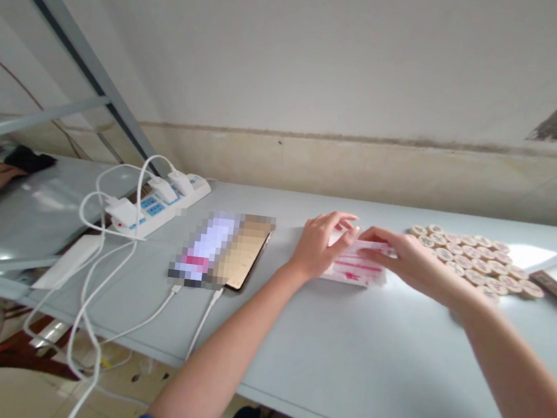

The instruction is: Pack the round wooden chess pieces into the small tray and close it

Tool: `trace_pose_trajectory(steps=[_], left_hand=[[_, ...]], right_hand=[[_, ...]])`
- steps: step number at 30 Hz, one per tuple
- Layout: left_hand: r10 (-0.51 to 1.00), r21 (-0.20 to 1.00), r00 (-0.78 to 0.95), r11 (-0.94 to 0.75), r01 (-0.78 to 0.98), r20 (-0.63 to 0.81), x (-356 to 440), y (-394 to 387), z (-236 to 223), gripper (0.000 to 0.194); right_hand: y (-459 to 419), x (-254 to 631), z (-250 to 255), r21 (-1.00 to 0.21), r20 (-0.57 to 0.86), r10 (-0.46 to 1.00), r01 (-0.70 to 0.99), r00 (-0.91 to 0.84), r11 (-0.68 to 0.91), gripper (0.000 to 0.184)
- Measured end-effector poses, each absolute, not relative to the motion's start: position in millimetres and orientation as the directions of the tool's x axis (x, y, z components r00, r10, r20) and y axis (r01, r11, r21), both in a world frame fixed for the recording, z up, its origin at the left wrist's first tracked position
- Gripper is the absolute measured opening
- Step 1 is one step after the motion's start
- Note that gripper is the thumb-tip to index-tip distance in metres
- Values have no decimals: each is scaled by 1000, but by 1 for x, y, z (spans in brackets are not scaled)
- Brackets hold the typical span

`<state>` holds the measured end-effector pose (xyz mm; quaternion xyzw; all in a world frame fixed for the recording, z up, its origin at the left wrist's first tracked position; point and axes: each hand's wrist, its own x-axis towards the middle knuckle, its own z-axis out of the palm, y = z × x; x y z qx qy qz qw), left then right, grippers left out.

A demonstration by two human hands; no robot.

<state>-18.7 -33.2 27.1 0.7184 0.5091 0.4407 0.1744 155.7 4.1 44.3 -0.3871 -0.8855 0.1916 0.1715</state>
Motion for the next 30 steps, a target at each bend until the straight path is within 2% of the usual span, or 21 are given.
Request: trace_pose_trajectory(steps=[3,5,9,11,21,24,28,30], left_hand=[[926,751,49,-334,569,374,-25,-28,22,33],[938,735,8,-276,619,346,-30,-23,17,35],[932,547,-67,-150,823,356,-36,-17,5,43],[937,489,-93,-90,868,337,-36,-15,0,47],[969,566,-95,-54,822,230,-35,-11,-6,34],[965,596,-91,-75,800,245,-36,-11,-6,33],[953,623,-132,-70,779,272,-37,-13,-1,26],[933,616,-207,-19,788,294,-38,-15,2,22]], right_hand=[[16,133,31,-474,141,753,624,-643,621,19],[19,124,16,-436,163,749,634,-643,639,26],[14,119,-6,-358,253,755,666,-605,654,38],[11,119,-10,-355,259,773,687,-579,634,38],[8,118,-11,-374,276,772,676,-573,635,32],[7,122,-1,-320,319,768,699,-556,639,29],[12,143,18,-238,455,812,829,-365,507,26],[16,157,24,-185,430,858,903,-282,389,27]])
